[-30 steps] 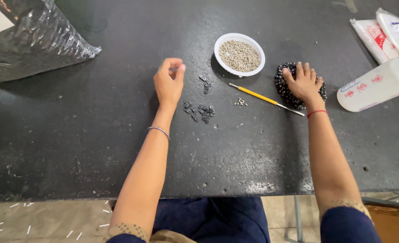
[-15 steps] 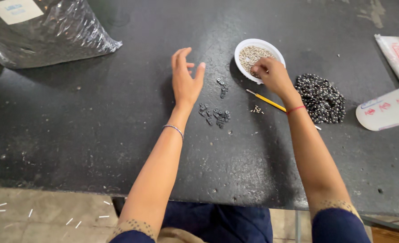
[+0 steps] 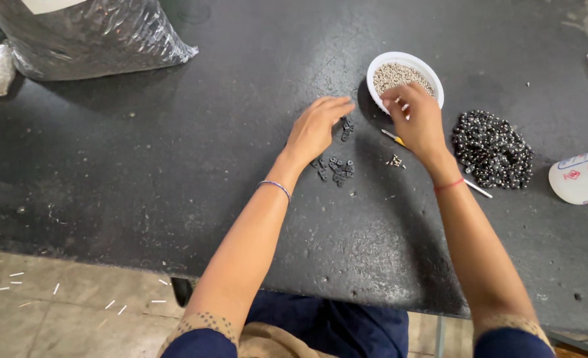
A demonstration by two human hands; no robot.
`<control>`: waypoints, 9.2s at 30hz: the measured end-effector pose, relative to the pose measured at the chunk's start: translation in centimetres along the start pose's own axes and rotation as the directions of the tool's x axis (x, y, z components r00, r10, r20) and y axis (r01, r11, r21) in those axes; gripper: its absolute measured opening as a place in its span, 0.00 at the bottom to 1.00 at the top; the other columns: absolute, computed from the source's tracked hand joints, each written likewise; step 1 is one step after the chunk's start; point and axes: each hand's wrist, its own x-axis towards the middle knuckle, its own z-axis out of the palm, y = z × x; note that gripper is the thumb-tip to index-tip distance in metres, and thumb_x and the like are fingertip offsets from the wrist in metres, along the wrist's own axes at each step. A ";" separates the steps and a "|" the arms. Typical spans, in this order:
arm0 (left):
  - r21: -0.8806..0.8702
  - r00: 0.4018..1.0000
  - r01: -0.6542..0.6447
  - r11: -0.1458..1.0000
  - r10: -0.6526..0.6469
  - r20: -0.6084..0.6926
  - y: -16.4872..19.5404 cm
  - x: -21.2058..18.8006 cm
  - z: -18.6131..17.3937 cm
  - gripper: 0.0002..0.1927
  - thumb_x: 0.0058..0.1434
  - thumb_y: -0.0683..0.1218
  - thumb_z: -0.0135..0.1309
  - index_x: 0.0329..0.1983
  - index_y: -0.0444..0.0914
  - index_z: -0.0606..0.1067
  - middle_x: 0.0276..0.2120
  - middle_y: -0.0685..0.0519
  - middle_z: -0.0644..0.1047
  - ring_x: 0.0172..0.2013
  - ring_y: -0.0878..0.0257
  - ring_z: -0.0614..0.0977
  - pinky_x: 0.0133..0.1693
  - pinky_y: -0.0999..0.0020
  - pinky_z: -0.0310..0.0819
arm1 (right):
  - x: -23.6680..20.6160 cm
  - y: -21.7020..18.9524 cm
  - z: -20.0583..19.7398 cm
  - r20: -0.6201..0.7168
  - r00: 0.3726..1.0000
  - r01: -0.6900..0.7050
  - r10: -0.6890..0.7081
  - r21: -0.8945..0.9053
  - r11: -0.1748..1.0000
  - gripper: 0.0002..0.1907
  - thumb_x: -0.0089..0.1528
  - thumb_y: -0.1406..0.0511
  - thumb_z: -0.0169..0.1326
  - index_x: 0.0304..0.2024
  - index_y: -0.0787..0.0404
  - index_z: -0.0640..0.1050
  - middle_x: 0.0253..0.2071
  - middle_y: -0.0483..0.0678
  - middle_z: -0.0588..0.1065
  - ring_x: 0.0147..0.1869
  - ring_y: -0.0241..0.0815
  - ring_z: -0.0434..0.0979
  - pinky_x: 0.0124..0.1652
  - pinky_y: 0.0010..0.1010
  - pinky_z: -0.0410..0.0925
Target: The person sits at a workbench assembling small black plastic flower-shaped components, pressing small white plastic inserts into each black base by hand and using a yellow-handled awl to adjust the parts. They set each finished piece on the table in a growing pile and reach for the next black base.
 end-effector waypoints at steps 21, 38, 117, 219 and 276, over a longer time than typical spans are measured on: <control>-0.621 0.849 0.482 0.618 -0.506 0.156 6.1 0.5 6.6 0.08 0.70 0.39 0.53 0.49 0.33 0.80 0.37 0.49 0.84 0.34 0.69 0.82 0.39 0.74 0.80 | -10.1 5.6 -6.3 0.137 0.965 -0.228 0.223 0.023 0.973 0.08 0.61 0.70 0.63 0.43 0.61 0.84 0.34 0.51 0.77 0.33 0.46 0.77 0.36 0.35 0.69; -0.650 0.737 0.647 0.400 -0.548 0.396 9.2 -0.3 8.9 0.15 0.67 0.40 0.55 0.54 0.28 0.77 0.42 0.45 0.84 0.40 0.64 0.85 0.45 0.71 0.83 | -10.2 6.8 -5.6 0.084 0.996 -0.007 0.005 0.017 1.000 0.08 0.61 0.66 0.62 0.43 0.58 0.84 0.39 0.46 0.78 0.45 0.48 0.79 0.43 0.38 0.71; -0.818 0.806 0.490 0.303 -0.515 0.292 9.7 -0.3 7.3 0.08 0.68 0.40 0.55 0.47 0.32 0.74 0.41 0.47 0.83 0.41 0.65 0.84 0.45 0.71 0.81 | -10.3 4.7 -3.9 0.022 0.999 0.037 -0.037 -0.011 0.999 0.08 0.61 0.67 0.61 0.43 0.59 0.83 0.41 0.50 0.78 0.47 0.51 0.78 0.46 0.40 0.70; -0.461 0.956 0.294 0.838 -0.264 0.130 13.7 -1.5 7.5 0.05 0.63 0.38 0.60 0.38 0.33 0.75 0.33 0.49 0.82 0.34 0.62 0.86 0.39 0.68 0.80 | -12.1 5.3 -2.2 0.164 0.936 -0.327 0.311 0.731 0.599 0.04 0.66 0.73 0.57 0.39 0.64 0.74 0.38 0.43 0.78 0.43 0.29 0.76 0.46 0.23 0.71; 0.128 0.968 0.227 0.965 -0.238 0.077 7.7 -0.3 3.9 0.19 0.53 0.44 0.68 0.44 0.37 0.73 0.42 0.48 0.75 0.47 0.48 0.77 0.47 0.54 0.73 | -10.6 2.0 -8.5 -0.107 0.994 -0.029 0.028 -0.009 1.000 0.24 0.65 0.73 0.62 0.63 0.62 0.73 0.65 0.57 0.67 0.61 0.53 0.74 0.50 0.38 0.75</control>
